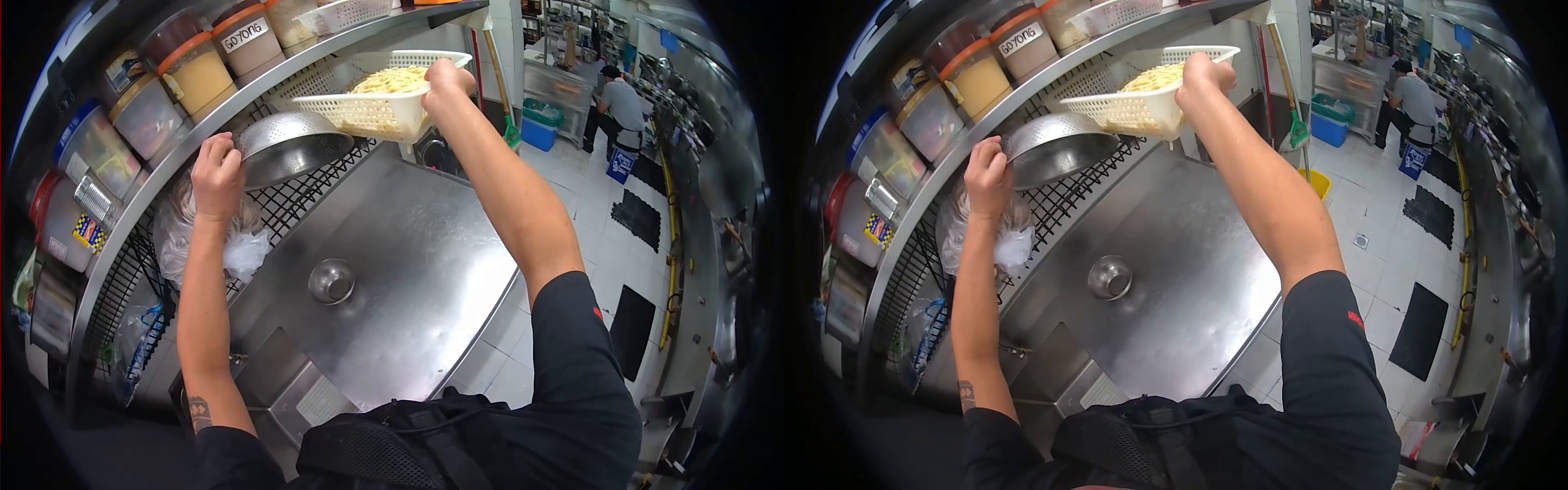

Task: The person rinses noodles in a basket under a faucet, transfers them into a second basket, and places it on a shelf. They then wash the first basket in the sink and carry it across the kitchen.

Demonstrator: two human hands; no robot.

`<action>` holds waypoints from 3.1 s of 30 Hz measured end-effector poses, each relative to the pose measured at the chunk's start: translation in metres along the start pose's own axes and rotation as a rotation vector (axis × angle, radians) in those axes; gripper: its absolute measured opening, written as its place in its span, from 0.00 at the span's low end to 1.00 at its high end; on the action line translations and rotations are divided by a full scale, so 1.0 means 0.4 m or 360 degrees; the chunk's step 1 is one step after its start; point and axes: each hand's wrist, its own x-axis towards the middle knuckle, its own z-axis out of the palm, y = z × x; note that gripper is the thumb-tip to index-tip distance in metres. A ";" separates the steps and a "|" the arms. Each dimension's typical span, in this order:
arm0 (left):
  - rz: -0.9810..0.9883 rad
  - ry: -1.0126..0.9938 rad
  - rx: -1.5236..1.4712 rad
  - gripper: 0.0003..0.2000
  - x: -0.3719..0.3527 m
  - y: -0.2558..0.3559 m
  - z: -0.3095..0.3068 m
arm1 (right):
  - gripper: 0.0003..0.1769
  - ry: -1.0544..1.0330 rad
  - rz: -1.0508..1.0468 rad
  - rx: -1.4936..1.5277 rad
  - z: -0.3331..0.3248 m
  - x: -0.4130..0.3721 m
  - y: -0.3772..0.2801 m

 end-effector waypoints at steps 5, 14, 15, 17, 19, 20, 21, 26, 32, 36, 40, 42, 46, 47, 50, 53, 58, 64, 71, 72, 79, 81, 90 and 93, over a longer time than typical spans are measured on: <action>-0.0117 0.0484 -0.0151 0.11 0.017 -0.006 -0.040 | 0.24 -0.0108 -0.0262 -0.0462 0.029 -0.029 0.064; -0.1193 0.1319 -0.0607 0.07 0.049 0.035 -0.035 | 0.18 -0.0911 -0.0086 -0.0055 0.056 -0.033 0.291; -0.1191 0.1335 -0.0590 0.07 0.056 0.034 -0.046 | 0.18 -0.0960 -0.0166 -0.0427 0.058 -0.072 0.283; -0.1460 0.1552 -0.0669 0.07 0.062 0.036 -0.072 | 0.18 -0.1016 -0.0236 -0.0805 0.043 -0.119 0.288; -0.1458 0.1561 -0.0620 0.07 0.040 0.028 -0.115 | 0.17 -0.0994 -0.0414 -0.0744 0.002 -0.121 0.297; -0.1452 0.1578 -0.0578 0.07 0.029 0.029 -0.138 | 0.18 -0.1050 -0.0471 -0.0815 -0.024 -0.108 0.297; -0.1461 0.1585 -0.0554 0.07 0.023 0.035 -0.162 | 0.18 -0.1118 -0.0535 -0.0832 -0.057 -0.089 0.298; -0.0900 0.1387 0.0172 0.06 -0.090 0.058 -0.334 | 0.10 -0.1409 -0.0335 -0.0863 -0.293 -0.107 0.273; -0.0144 0.0610 0.0524 0.22 -0.157 0.075 -0.509 | 0.03 -0.1249 -0.0413 -0.1279 -0.817 -0.086 0.478; 0.0026 0.0276 0.0466 0.22 -0.235 0.116 -0.474 | 0.04 -0.1020 0.0105 -0.1374 -0.998 -0.202 0.506; -0.0018 0.0100 0.0432 0.16 -0.323 0.127 -0.397 | 0.04 -0.0954 0.0358 -0.1421 -1.086 -0.264 0.508; -0.0199 -0.0117 0.0488 0.10 -0.334 0.108 -0.354 | 0.04 -0.0988 0.0395 -0.1438 -1.115 -0.270 0.506; -0.0794 -0.0427 0.0465 0.08 -0.362 0.066 -0.324 | 0.04 -0.1062 0.0463 -0.1495 -1.127 -0.279 0.484; -0.1094 -0.0452 0.0383 0.09 -0.352 0.069 -0.331 | 0.04 -0.1058 0.0461 -0.1492 -1.138 -0.279 0.481; -0.1330 -0.0775 0.0727 0.13 -0.376 0.067 -0.353 | 0.03 -0.1028 0.0499 -0.1540 -1.190 -0.275 0.479; -0.1478 -0.0628 0.0408 0.14 -0.390 0.081 -0.372 | 0.03 -0.0987 0.0580 -0.1594 -1.220 -0.303 0.453; -0.1326 -0.0045 -0.0091 0.08 -0.440 0.262 -0.405 | 0.03 -0.0970 0.0810 -0.1709 -1.238 -0.336 0.475; -0.1701 -0.0734 -0.0214 0.09 -0.747 0.464 -0.506 | 0.02 -0.1382 0.1050 -0.1921 -1.160 -0.402 0.567; -0.2840 -0.0355 -0.0467 0.13 -1.075 0.502 -0.713 | 0.25 -0.1879 0.0938 -0.2202 -0.957 -0.441 0.732; -0.2932 -0.0362 -0.0499 0.14 -1.112 0.502 -0.735 | 0.31 -0.1817 0.0824 -0.2175 -0.926 -0.450 0.770; -0.3172 -0.0411 -0.0598 0.26 -1.341 0.412 -0.637 | 0.47 -0.1443 0.0795 -0.2486 -0.756 -0.490 1.046; -0.3000 -0.0311 -0.0463 0.31 -1.358 0.337 -0.578 | 0.38 -0.1324 0.0725 -0.2410 -0.773 -0.520 1.118; -0.2565 -0.0807 -0.0551 0.24 -1.610 0.303 -0.488 | 0.11 -0.1101 -0.0194 -0.2160 -1.000 -0.676 1.155; -0.2434 -0.0658 -0.0249 0.19 -1.703 0.534 -0.497 | 0.11 -0.1287 -0.0146 -0.2011 -1.018 -0.732 1.079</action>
